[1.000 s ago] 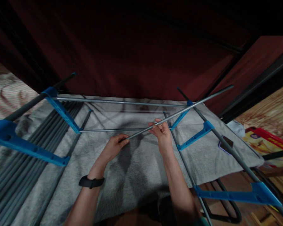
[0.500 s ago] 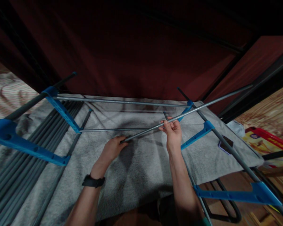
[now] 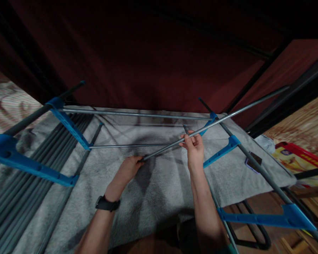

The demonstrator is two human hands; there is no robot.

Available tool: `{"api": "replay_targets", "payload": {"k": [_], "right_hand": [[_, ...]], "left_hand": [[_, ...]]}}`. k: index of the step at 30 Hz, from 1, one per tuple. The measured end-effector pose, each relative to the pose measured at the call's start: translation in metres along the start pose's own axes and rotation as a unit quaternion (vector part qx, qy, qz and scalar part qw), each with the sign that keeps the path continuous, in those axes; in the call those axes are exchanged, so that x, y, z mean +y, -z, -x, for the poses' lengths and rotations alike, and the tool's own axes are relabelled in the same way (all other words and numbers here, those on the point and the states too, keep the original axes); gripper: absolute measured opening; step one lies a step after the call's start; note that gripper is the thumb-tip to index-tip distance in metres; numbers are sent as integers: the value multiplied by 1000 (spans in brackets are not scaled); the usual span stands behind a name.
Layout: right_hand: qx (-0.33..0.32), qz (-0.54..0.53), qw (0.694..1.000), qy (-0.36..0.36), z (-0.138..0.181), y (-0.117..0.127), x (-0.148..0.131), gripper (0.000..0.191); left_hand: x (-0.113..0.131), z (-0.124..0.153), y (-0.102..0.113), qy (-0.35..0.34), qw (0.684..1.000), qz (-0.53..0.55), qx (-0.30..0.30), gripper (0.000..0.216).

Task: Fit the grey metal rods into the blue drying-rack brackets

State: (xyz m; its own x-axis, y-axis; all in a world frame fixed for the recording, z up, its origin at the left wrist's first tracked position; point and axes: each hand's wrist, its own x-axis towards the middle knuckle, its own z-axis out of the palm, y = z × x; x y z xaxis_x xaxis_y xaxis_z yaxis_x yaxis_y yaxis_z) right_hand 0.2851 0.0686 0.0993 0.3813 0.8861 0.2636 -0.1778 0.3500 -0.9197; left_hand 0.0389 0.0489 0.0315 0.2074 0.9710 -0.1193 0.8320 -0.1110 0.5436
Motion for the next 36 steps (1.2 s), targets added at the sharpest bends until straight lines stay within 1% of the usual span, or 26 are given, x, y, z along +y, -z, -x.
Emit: {"api": "replay_targets", "payload": {"k": [3,9,13,17,22,24,30,36], "right_hand": [[-34,1,999,-17,4,-7,4,41],[-103,3,993,-49,21,-25,17,39],[-140,12,988,-65,31,-32,23,36],[-141,17,987,-69,33,-33,26,34],[-137,19,988,-70,32,-31,30,34],[-138,20,987,-74,32,-32,32,34],[-152,25,984,-89,37,-36,35,35],[-167,31,981,-89,40,-37,35,34]], "left_hand": [[2,-1,-3,-3,1000,21,-3,20],[1,-1,-8,-39,992,117,12,22],[0,-2,-8,-34,988,149,28,23],[-1,-3,-7,-22,992,121,35,22],[1,-2,-6,-16,996,92,10,17],[3,-1,-6,-18,995,95,10,15],[14,1,-6,-43,985,161,36,17],[23,-4,-12,-81,954,281,68,31]]}}
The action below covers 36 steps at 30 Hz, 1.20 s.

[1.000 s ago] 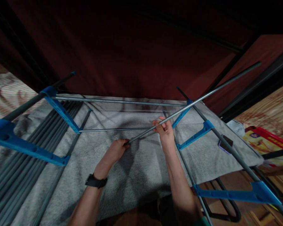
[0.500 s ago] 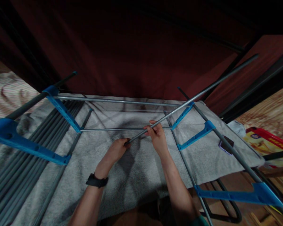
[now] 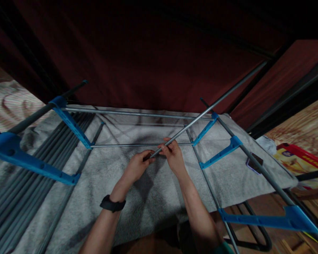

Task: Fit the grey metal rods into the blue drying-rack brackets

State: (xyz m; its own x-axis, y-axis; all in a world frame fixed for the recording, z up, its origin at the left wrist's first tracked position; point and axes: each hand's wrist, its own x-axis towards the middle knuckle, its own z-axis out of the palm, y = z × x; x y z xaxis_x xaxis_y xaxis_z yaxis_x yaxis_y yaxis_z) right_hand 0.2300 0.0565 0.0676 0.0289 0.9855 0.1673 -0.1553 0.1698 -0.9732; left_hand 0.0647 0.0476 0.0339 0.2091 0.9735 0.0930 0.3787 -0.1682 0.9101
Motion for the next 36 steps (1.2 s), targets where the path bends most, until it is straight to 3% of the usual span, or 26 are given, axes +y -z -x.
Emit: {"api": "replay_targets", "payload": {"k": [10,27,36], "right_hand": [[-14,-9,1000,-9,1,-2,0,35],[82,-70,994,30,-21,34,-4,41],[84,-66,994,29,-21,36,-8,40]], "left_hand": [[11,0,-3,4,997,77,11,30],[-5,-1,9,12,998,54,2,23],[-5,0,7,20,999,48,17,34]]}}
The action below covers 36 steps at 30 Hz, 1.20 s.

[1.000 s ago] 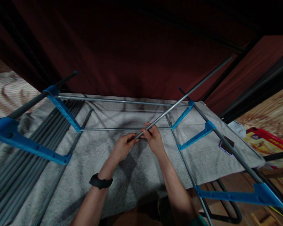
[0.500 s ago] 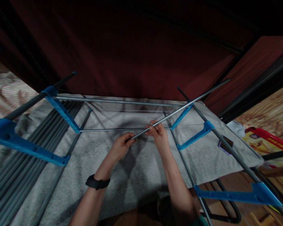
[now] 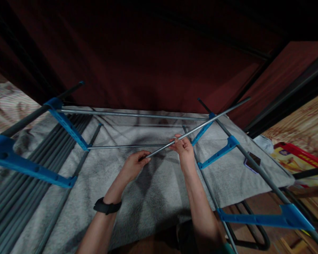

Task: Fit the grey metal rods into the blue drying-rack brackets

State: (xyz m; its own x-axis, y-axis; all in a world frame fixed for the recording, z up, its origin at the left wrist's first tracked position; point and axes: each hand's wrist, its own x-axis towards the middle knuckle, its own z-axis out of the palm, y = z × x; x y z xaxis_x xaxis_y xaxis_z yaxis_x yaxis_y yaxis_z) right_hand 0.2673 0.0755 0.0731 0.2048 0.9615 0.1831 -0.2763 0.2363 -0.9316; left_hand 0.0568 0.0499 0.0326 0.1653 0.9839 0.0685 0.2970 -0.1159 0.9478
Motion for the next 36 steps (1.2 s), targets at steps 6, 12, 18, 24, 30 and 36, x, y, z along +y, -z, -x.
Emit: {"api": "replay_targets", "payload": {"k": [6,12,18,24,30,36], "right_hand": [[1,10,1000,5,0,-1,-2,42],[-20,21,1000,7,7,-9,-7,40],[-109,57,992,-16,23,-25,-8,36],[-145,88,985,-8,29,-29,-7,33],[-162,100,982,2,30,-29,-10,30],[-236,111,965,-4,28,-21,-5,35]], "left_hand": [[14,1,-1,-3,1000,-11,-19,32],[21,4,-6,-13,998,46,-42,24],[28,4,-16,-32,993,108,-36,22],[30,3,-21,-38,993,110,-14,25],[40,3,-15,-21,998,55,26,24],[46,3,-14,-33,996,71,30,20]]}}
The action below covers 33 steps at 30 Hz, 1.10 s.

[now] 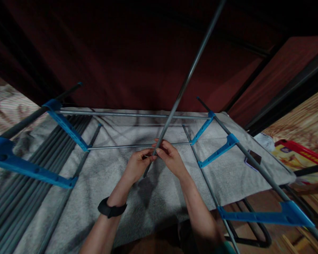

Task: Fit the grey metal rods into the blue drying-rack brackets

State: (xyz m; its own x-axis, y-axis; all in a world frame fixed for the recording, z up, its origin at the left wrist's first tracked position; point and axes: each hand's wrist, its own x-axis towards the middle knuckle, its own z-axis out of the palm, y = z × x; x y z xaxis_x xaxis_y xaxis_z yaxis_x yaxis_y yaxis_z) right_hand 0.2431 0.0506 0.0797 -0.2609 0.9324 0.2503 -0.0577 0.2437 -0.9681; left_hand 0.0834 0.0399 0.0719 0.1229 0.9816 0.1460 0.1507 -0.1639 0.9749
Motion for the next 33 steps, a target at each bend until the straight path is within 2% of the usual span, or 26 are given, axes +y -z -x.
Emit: {"api": "replay_targets", "payload": {"k": [6,10,12,17,20,27,33], "right_hand": [[-114,-33,991,-59,3,12,17,47],[-195,-13,975,-101,6,15,34,59],[-193,-5,976,-100,7,14,44,60],[-159,70,982,-75,6,12,55,25],[-142,124,980,-59,5,15,54,15],[-141,189,970,-56,3,23,56,11],[-136,234,961,-52,3,32,50,11]], "left_hand": [[-4,-1,0,-4,999,47,-1,20],[-5,-1,0,8,998,59,2,22],[-6,0,-1,14,998,55,3,22],[-7,0,-1,7,1000,16,15,23],[-6,0,0,2,1000,8,22,25],[7,1,6,-1,999,-9,34,22],[7,1,10,-23,998,-31,54,24]]}}
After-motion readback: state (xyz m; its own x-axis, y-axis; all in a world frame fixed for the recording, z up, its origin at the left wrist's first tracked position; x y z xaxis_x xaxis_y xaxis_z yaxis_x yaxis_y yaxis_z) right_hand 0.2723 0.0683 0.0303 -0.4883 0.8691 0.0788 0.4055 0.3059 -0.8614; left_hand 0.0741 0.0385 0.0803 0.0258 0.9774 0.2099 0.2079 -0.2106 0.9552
